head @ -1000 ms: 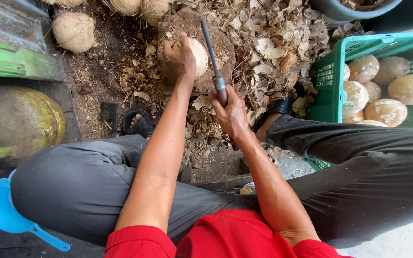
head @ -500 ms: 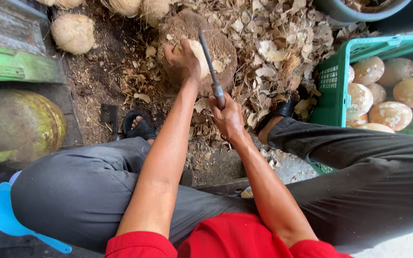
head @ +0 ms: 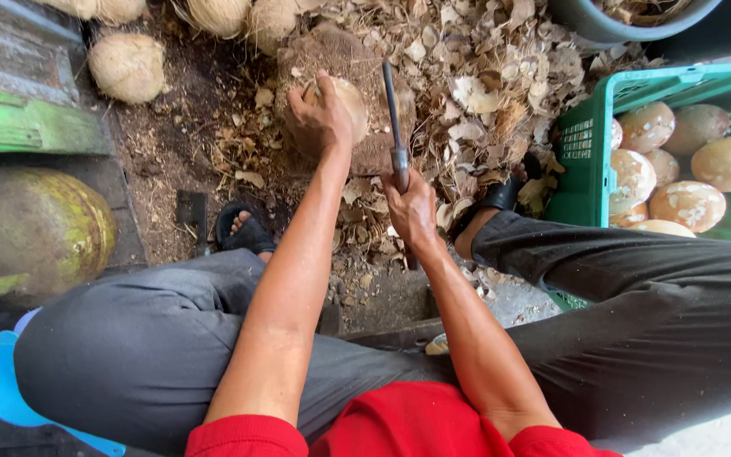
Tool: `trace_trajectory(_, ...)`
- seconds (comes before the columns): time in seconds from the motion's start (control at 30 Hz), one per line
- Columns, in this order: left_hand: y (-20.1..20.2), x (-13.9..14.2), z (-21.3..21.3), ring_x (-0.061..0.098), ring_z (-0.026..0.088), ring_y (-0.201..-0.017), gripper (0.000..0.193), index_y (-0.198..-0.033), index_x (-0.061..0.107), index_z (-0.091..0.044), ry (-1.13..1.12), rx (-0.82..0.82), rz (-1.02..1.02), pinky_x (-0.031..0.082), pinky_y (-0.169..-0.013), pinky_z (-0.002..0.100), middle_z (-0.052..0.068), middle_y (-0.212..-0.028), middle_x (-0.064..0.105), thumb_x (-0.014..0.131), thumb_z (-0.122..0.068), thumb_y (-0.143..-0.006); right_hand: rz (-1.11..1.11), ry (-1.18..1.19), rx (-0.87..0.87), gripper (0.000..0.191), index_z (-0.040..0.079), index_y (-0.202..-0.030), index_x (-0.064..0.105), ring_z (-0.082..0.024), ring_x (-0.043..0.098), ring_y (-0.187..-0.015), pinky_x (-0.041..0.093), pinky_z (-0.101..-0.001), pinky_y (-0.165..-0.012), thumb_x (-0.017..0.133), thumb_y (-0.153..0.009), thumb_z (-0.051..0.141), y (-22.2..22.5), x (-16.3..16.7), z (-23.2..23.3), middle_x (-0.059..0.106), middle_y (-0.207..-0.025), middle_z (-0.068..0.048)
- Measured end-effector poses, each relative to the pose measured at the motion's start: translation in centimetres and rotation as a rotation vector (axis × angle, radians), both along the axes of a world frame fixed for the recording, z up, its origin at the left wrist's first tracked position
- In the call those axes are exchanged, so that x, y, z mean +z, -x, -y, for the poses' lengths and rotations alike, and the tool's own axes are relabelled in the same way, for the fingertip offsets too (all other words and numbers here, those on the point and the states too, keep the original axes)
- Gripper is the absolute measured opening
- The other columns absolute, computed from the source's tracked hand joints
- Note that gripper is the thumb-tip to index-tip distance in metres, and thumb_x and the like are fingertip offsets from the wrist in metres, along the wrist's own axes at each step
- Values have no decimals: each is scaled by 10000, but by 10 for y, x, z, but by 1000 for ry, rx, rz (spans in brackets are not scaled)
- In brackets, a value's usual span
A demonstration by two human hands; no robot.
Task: The person sits on a low stool and uses a long-handled knife to peel the husk off a coconut. They hold the coconut with one hand and repeatedly strike the husk with the knife, rotating the coconut to remove the outer layer. The peeled coconut is then placed into a green crate.
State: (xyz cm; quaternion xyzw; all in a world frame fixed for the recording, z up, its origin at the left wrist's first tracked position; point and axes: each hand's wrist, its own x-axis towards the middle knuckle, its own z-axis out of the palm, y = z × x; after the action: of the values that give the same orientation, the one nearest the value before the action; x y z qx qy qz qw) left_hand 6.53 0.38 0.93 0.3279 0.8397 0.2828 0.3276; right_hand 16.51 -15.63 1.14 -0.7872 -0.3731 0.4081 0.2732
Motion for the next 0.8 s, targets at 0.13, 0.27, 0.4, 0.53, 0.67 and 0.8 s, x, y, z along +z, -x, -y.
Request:
trace_trajectory(0.13, -1, -8, 0, 643, 271, -1027, 612, -1161, 599, -174, -31, -48, 28, 497, -875, 478, 85, -1171, 624, 465, -721, -922, 1, -157, 83, 278, 79, -854, 606, -151, 507, -556, 456, -379, -528, 659, -992, 315, 7, 5, 0, 558, -618, -51)
trace_trajectory(0.27, 0, -7, 3, 617, 258, -1026, 607, -1148, 581, -189, -60, -15, -11, 471, -829, 482, 87, -1192, 601, 495, -729, -886, -121, 49, 44, 227, 110, -862, 619, -138, 503, -549, 478, -370, -512, 611, -982, 303, 4, 10, -3, 538, -630, -3)
trace_trajectory(0.4, -1, -8, 2, 583, 277, -1059, 578, -1104, 581, -198, -41, -4, -30, 420, -860, 517, 93, -1212, 598, 482, -727, -896, -167, -115, -38, 252, 101, -843, 570, -102, 515, -558, 488, -339, -505, 615, -1008, 286, -4, 11, -4, 535, -663, 14)
trace_trajectory(0.53, -3, -7, 0, 623, 279, -1039, 562, -1062, 578, -197, 23, -6, -23, 469, -921, 500, 77, -1175, 633, 447, -721, -909, -206, -143, -27, 232, 118, -828, 555, -108, 495, -512, 468, -333, -447, 611, -992, 272, 4, 6, -1, 542, -642, 2)
trace_trajectory(0.67, -5, -8, 2, 595, 274, -1069, 540, -1029, 582, -212, -22, 54, -71, 429, -912, 530, 77, -1171, 609, 453, -722, -907, -195, 0, 0, 166, 92, -858, 612, -111, 512, -533, 467, -337, -463, 648, -956, 221, 11, -1, 2, 565, -662, 10)
trace_trajectory(0.8, -6, -10, 4, 601, 268, -1051, 523, -1029, 567, -201, -38, 60, 69, 494, -871, 481, 83, -1140, 589, 438, -697, -928, -112, -148, -10, 323, 47, -841, 593, -107, 496, -541, 436, -330, -475, 659, -1033, 299, 10, -4, 4, 553, -641, -8)
